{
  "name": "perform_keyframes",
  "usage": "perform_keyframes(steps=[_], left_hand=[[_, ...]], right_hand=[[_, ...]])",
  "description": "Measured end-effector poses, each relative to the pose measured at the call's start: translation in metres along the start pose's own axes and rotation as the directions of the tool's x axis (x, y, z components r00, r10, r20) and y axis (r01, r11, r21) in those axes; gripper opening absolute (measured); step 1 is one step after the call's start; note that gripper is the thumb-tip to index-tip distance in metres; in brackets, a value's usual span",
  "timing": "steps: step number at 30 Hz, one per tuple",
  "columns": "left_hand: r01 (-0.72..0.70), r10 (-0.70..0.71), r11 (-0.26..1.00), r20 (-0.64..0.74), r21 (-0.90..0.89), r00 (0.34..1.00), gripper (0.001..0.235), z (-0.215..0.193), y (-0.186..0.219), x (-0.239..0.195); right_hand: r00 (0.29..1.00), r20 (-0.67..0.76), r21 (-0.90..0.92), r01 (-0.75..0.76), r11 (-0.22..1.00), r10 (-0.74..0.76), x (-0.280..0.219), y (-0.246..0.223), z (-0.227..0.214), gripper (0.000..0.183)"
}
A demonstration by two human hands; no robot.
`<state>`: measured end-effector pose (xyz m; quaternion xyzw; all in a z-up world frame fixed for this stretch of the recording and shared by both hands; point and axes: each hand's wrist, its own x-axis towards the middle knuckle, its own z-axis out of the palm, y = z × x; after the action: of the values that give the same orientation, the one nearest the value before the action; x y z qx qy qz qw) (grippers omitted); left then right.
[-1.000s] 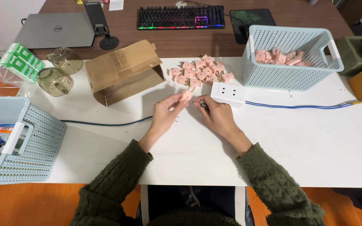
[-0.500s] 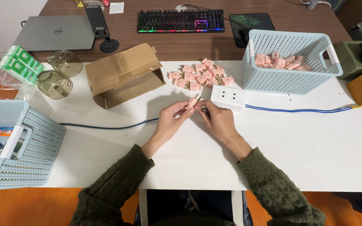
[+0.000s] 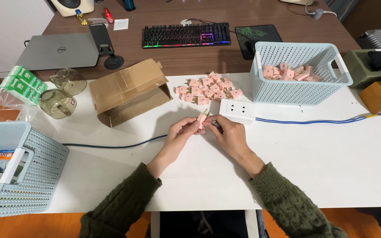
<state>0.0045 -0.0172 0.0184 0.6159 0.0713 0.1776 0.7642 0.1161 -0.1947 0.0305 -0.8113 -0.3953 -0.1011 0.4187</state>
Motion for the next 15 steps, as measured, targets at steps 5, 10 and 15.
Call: perform_keyframes(steps=[5,10,15], left_hand=[[0.040,-0.037,0.996,0.034,-0.085,0.999,0.029,-0.004,-0.009,-0.001],[0.059,-0.048,0.975,0.056,-0.216,0.997,0.026,-0.011,-0.030,0.014],[0.069,-0.073,0.928,0.004,-0.365,0.997,0.022,-0.024,-0.022,0.019]], right_hand=[[0.954,0.035,0.191,-0.298,0.935,0.297,-0.002,0.023,0.011,0.046],[0.907,0.159,0.314,-0.422,0.851,0.391,0.008,0.014,0.002,0.062],[0.967,0.061,0.601,-0.235,0.764,0.249,0.007,0.011,-0.011,0.025]])
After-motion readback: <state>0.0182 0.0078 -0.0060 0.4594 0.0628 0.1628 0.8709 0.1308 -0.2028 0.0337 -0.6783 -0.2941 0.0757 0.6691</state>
